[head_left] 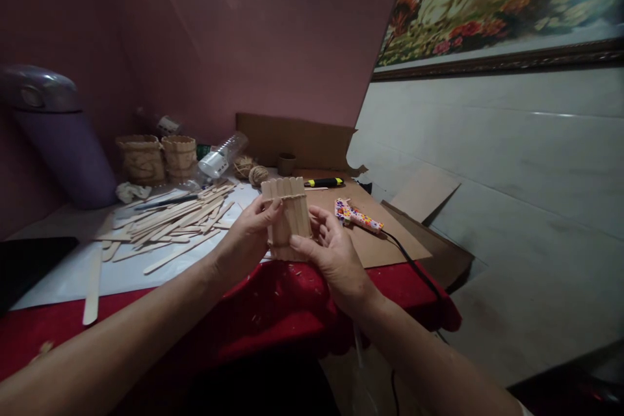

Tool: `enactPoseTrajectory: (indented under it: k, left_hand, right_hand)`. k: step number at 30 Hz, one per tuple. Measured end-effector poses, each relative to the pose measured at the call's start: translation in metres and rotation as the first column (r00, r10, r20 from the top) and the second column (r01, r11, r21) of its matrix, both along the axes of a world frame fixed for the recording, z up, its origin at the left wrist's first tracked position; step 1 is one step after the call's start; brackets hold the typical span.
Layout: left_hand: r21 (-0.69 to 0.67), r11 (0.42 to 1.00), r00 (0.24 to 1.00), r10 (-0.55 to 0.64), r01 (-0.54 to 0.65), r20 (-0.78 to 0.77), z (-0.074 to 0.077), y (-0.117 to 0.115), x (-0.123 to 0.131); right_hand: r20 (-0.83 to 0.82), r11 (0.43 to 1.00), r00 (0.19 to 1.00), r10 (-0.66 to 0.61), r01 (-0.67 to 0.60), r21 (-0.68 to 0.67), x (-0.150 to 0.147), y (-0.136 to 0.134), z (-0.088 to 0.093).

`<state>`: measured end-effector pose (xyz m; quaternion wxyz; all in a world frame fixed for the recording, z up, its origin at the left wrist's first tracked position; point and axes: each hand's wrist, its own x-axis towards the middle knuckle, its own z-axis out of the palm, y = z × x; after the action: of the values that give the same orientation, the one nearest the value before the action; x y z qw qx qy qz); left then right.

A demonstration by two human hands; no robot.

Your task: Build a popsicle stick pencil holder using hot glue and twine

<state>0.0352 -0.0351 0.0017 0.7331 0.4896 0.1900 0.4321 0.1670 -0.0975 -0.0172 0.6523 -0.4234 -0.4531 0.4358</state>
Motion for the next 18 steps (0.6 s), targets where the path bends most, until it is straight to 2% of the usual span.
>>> enactPoseTrajectory:
  k: [4,13,18]
  left_hand:
    - [-0.011,1.000,1.000,0.020,-0.020,0.004,0.0003,0.0012,-0.0012]
    - [0.003,0.999,0.999,-0.044,0.044,0.006,0.0009,0.0013,-0.0037]
    - [0.015,0.998,0.998,-0.056,0.056,-0.010,0.0014,0.0007,-0.0044]
  right_hand:
    - [-0.025,1.000,1.000,-0.002,0.001,-0.008,-0.0007,0.0032,-0.0021]
    - [-0.077,0.998,0.995,0.056,-0.054,0.029,0.0069,-0.0041,0.0029]
    - [-0.066,1.000,0.998,0.005,-0.003,0.026,0.0043,-0.0042,0.0014]
